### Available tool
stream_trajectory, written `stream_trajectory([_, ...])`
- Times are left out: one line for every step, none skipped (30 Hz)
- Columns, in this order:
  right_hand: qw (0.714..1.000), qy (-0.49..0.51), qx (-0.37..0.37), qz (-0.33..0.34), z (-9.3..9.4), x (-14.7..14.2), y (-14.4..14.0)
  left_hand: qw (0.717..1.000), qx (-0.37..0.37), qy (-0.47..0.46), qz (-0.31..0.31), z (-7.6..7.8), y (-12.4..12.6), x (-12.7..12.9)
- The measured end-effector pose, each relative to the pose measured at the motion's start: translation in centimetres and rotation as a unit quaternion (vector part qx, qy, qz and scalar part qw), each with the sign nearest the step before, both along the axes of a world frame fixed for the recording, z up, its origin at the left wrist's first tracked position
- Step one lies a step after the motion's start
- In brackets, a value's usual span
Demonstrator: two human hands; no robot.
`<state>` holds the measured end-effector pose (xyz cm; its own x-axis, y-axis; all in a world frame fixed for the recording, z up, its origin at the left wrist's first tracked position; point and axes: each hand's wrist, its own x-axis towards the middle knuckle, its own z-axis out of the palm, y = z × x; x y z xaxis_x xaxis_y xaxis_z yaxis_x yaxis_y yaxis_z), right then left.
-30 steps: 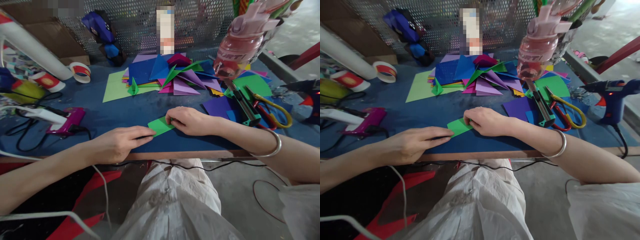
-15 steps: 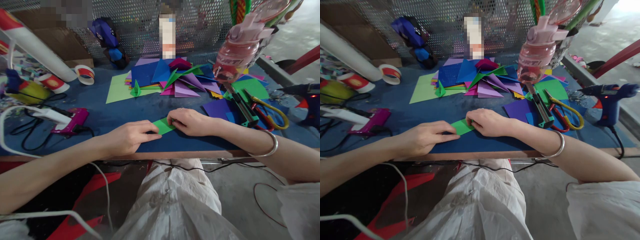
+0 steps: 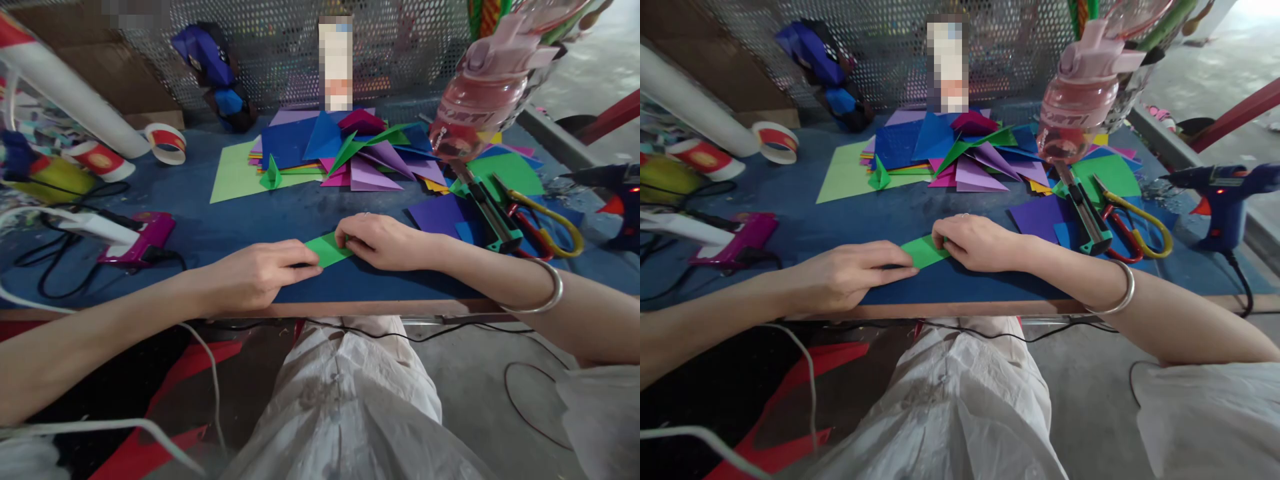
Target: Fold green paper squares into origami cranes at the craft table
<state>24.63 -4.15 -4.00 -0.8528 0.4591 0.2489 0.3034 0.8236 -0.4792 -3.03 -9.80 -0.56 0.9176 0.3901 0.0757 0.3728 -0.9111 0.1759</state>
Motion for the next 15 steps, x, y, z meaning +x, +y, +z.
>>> stream_trajectory([1.0,-0.001,0.0,0.0,0.0,0.0,0.0,1.0,0.001,-0.004,-0.004,0.0,0.0,0.0])
stream_trajectory([1.0,-0.001,0.001,-0.001,0.0,0.0,0.0,1.0,0.0,-0.007,-0.004,0.0,-0.1,-0.1])
stream_trajectory([1.0,-0.002,0.0,-0.001,0.0,0.0,0.0,1.0,-0.002,-0.008,-0.003,0.0,-0.1,-0.2])
stream_trajectory([1.0,-0.002,0.0,-0.001,0.0,0.0,0.0,1.0,-0.004,-0.008,-0.001,0.0,-0.1,-0.2])
stream_trajectory([1.0,-0.002,0.0,-0.001,0.0,0.0,0.0,1.0,-0.005,-0.007,0.001,0.0,-0.2,-0.3])
stream_trajectory([1.0,-0.002,0.0,-0.001,0.0,0.0,0.0,1.0,-0.003,-0.004,0.0,0.0,-0.2,-0.3])
stream_trajectory([1.0,-0.002,0.0,-0.001,0.0,0.0,0.0,1.0,0.0,-0.002,-0.001,0.1,-0.3,-0.4])
stream_trajectory([1.0,-0.002,0.0,-0.001,0.0,0.0,0.0,1.0,0.004,-0.004,-0.004,0.1,-0.3,-0.4])
stream_trajectory([1.0,-0.002,0.0,-0.001,0.0,0.0,0.0,1.0,0.007,-0.008,-0.008,0.1,-0.4,-0.5])
stream_trajectory([1.0,-0.003,0.0,-0.002,0.0,0.0,0.0,1.0,0.007,-0.012,-0.008,0.1,-0.4,-0.6])
stream_trajectory([1.0,-0.003,0.0,-0.003,0.1,0.0,0.0,1.0,0.004,-0.015,-0.006,0.1,-0.5,-0.7])
stream_trajectory([1.0,-0.003,-0.001,-0.003,0.1,0.0,0.0,1.0,-0.001,-0.017,-0.002,0.0,-0.5,-0.9])
stream_trajectory([1.0,-0.002,-0.001,-0.003,0.1,0.0,0.0,1.0,-0.006,-0.019,0.0,-0.2,-0.6,-1.1])
stream_trajectory([1.0,-0.001,-0.002,-0.002,0.1,0.0,0.0,1.0,-0.007,-0.02,0.0,-0.4,-0.6,-1.3])
stream_trajectory([1.0,0.0,-0.002,-0.001,0.1,0.0,0.0,1.0,-0.003,-0.021,-0.001,-0.7,-0.6,-1.5])
